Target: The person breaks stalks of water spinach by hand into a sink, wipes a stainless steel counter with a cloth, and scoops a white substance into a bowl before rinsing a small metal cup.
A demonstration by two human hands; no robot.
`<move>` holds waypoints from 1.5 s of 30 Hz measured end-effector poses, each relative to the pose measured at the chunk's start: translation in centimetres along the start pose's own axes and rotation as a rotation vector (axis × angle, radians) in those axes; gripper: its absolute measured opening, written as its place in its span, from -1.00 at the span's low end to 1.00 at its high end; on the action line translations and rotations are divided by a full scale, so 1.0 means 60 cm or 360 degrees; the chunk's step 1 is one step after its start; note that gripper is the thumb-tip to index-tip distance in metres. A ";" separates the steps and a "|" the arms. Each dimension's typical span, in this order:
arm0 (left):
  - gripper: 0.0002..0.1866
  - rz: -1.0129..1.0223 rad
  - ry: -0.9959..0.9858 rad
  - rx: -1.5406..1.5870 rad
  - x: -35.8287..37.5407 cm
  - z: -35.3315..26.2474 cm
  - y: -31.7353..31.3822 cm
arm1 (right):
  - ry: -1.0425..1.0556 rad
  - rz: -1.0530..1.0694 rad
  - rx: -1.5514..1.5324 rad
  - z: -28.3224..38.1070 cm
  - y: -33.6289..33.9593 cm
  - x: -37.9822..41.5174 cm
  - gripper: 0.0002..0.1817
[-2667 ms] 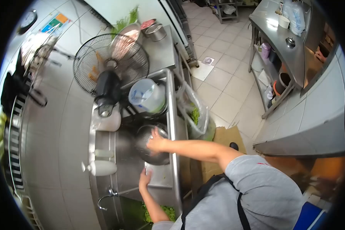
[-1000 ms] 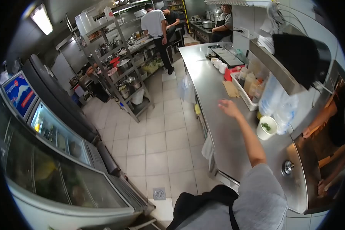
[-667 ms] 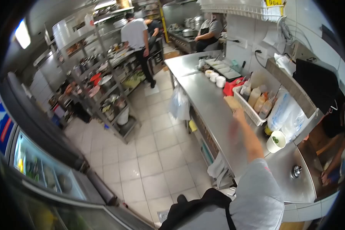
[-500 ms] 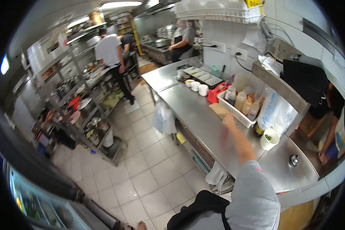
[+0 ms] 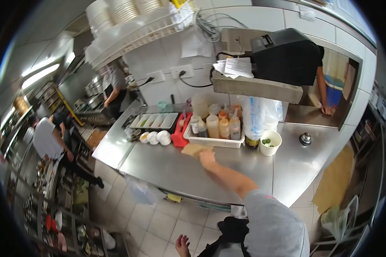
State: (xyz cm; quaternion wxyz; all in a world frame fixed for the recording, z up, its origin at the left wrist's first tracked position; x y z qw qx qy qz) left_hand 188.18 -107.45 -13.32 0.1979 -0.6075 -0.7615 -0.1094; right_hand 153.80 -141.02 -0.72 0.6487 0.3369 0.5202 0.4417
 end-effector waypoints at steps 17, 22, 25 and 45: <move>-0.78 0.0956 -0.1092 -0.0501 -0.309 -0.499 -0.363 | -0.0216 -0.0338 -0.1436 0.158 0.189 -0.033 -0.78; -0.84 0.1146 -0.1113 -0.0683 -0.359 -0.564 -0.344 | -0.0155 -0.0434 -0.1073 0.096 0.216 -0.028 -0.72; -0.87 0.1125 -0.1135 -0.0688 -0.381 -0.599 -0.332 | -0.0471 -0.0418 -0.1114 0.063 0.228 0.003 -0.71; -0.58 0.2075 -0.0805 -0.0205 -0.384 -0.471 -0.300 | 0.0288 0.0840 -0.1490 0.336 0.221 -0.021 -0.75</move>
Point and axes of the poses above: each hand's wrist, its own x-axis away from the middle knuckle, its own y-axis out of the back of the hand, z = x × y, the point moved 5 cm from there along -x, towards the middle knuckle, and after that the axes turned 4 degrees about y, right-handed, at the moved point
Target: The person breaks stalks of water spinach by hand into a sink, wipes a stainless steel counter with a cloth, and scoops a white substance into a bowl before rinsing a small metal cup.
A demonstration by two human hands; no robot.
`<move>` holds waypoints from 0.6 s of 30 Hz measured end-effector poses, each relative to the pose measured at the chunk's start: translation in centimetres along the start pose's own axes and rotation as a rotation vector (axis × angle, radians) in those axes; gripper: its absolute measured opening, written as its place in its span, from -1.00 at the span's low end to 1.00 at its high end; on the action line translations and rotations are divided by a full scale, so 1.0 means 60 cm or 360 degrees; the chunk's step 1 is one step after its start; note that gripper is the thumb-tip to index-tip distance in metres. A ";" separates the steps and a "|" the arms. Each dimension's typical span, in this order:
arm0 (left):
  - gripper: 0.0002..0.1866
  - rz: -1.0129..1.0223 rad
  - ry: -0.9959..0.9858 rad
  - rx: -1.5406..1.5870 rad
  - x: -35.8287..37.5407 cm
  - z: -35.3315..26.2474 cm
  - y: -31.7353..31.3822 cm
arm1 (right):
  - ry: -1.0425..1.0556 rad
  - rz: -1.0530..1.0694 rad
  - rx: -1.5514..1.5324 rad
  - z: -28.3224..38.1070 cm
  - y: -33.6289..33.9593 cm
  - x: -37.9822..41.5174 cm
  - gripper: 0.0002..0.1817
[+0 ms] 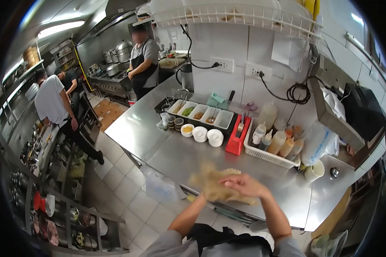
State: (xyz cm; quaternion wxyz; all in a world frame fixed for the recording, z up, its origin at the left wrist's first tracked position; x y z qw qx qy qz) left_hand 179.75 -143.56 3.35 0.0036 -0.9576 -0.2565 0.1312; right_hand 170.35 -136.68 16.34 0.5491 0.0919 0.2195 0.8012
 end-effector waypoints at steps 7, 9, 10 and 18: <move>-0.52 -0.0748 0.0391 -0.1657 -0.052 -0.095 -0.032 | -0.0460 -0.1107 -0.0602 -0.139 -0.025 0.087 -0.42; -0.53 -0.0646 0.0531 -0.1860 -0.058 -0.079 -0.071 | -0.0576 -0.1079 -0.1341 -0.170 -0.071 0.079 -0.21; -0.54 -0.0566 0.0524 -0.2010 -0.056 -0.064 -0.096 | -0.0581 -0.1098 -0.1355 -0.173 -0.073 0.078 -0.21; -0.56 -0.0133 -0.0019 -0.1986 -0.071 0.220 -0.203 | -0.0272 -0.1725 -0.1694 -0.218 -0.025 0.096 -0.64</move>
Point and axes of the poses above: each hand's wrist, its own x-axis away from the middle knuckle, its own y-axis out of the back of the hand, z = x × y, the point moved 5 cm from there along -x, towards the middle knuckle, and after that the axes turned 4 degrees about y, right-handed, at the moved point
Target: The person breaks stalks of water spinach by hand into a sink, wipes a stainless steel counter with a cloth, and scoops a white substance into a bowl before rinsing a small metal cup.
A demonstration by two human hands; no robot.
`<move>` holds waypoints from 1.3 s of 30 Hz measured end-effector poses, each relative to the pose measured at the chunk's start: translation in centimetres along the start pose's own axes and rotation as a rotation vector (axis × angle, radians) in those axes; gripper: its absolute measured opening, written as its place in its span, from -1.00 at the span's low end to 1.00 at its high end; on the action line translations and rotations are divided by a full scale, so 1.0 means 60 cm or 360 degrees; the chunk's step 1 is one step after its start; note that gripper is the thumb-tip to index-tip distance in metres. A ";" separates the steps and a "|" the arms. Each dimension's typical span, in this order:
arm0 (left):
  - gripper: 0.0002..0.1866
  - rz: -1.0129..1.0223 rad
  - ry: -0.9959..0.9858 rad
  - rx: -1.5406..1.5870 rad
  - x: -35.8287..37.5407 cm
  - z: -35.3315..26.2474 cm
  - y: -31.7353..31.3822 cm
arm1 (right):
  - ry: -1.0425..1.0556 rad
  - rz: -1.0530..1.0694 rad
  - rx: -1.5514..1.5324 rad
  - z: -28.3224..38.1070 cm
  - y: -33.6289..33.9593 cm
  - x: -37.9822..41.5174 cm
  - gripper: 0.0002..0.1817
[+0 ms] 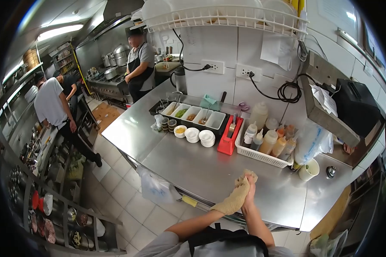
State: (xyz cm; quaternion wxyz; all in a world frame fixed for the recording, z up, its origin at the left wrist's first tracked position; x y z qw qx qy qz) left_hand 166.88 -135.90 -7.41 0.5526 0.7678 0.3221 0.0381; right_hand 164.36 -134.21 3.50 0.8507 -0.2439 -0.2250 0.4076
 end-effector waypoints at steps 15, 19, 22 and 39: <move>-0.54 -0.0158 0.0294 -0.0394 0.002 -0.028 0.156 | 0.1208 -0.0268 0.2165 0.083 -0.039 -0.071 -0.70; -0.59 -0.0012 0.0183 0.1262 0.013 -0.059 0.164 | 0.1426 -0.0224 0.0932 0.098 -0.094 -0.053 -0.74; -0.61 0.0312 0.0182 0.4015 -0.007 -0.081 0.231 | 0.0541 0.0057 -0.0266 0.043 -0.075 -0.053 -0.71; -0.56 0.0086 -0.0204 -0.0102 -0.061 -0.070 0.382 | 0.0610 0.0144 0.1306 0.001 0.033 0.068 -0.37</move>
Point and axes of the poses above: each hand's wrist, its own x-axis away from the middle knuckle, its own y-axis out of the back of the hand, z = x × y, the point moved 5 cm from there along -x, towards the middle knuckle, and after that the axes turned 4 degrees about y, right-handed, at the moved point
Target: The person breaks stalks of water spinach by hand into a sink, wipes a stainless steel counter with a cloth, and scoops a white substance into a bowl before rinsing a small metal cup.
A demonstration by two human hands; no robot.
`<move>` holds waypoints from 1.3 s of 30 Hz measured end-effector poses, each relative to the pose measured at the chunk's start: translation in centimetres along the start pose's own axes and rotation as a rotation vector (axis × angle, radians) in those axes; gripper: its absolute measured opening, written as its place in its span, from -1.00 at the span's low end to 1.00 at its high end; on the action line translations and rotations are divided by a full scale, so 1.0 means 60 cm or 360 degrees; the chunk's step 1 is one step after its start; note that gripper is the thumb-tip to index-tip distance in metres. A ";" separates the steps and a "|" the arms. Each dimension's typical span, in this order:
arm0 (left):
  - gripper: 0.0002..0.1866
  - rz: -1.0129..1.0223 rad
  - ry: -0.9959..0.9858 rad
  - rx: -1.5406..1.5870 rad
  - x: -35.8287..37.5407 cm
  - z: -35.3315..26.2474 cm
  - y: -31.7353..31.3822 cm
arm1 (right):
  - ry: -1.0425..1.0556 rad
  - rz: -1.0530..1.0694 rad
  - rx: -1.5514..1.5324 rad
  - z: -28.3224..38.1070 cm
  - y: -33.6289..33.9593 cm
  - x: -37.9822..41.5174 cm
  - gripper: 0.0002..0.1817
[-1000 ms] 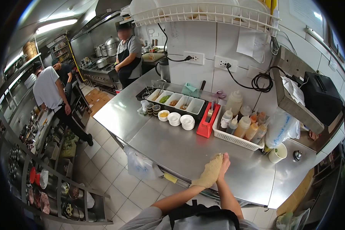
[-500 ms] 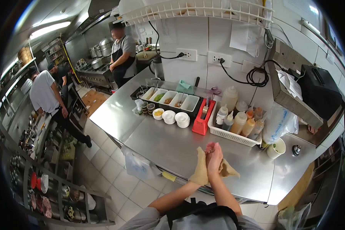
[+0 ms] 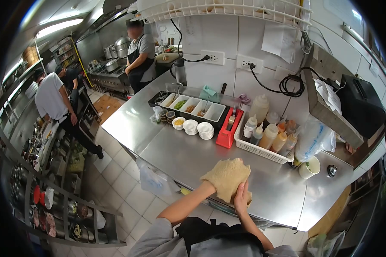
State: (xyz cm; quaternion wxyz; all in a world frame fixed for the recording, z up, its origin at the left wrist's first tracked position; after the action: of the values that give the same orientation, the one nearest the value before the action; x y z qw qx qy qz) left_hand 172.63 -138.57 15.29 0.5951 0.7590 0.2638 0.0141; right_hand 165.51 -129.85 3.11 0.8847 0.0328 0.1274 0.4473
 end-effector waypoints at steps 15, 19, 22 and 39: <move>-0.48 -0.0469 -0.0114 0.0132 0.022 -0.033 -0.117 | -0.0614 0.0645 -0.2211 0.056 -0.073 0.047 -0.20; -0.46 -0.0159 0.0044 0.0114 0.031 -0.002 -0.128 | -0.0620 0.0695 -0.1884 0.030 -0.081 0.049 -0.19; -0.45 -0.0056 0.0041 0.0093 0.013 -0.009 -0.111 | -0.0516 0.0576 -0.1359 0.022 -0.050 0.034 -0.19; -0.56 0.0008 -0.0414 -0.1913 -0.026 -0.259 -0.256 | -0.0292 -0.0979 -0.1619 -0.024 0.205 -0.004 -0.88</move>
State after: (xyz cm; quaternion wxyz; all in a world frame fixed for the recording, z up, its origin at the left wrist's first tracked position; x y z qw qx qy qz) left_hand 160.20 -122.97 6.30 0.9462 0.2868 0.1331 0.0690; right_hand 155.35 -122.77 3.92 0.8856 -0.3944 -0.1758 0.1711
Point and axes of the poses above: each hand's wrist, its own x-axis away from the middle knuckle, its own y-axis out of the back of the hand, z = x × y, the point moved 5 cm from there along -x, towards the middle knuckle, and after that the axes turned 4 degrees about y, right-handed, at the moved point
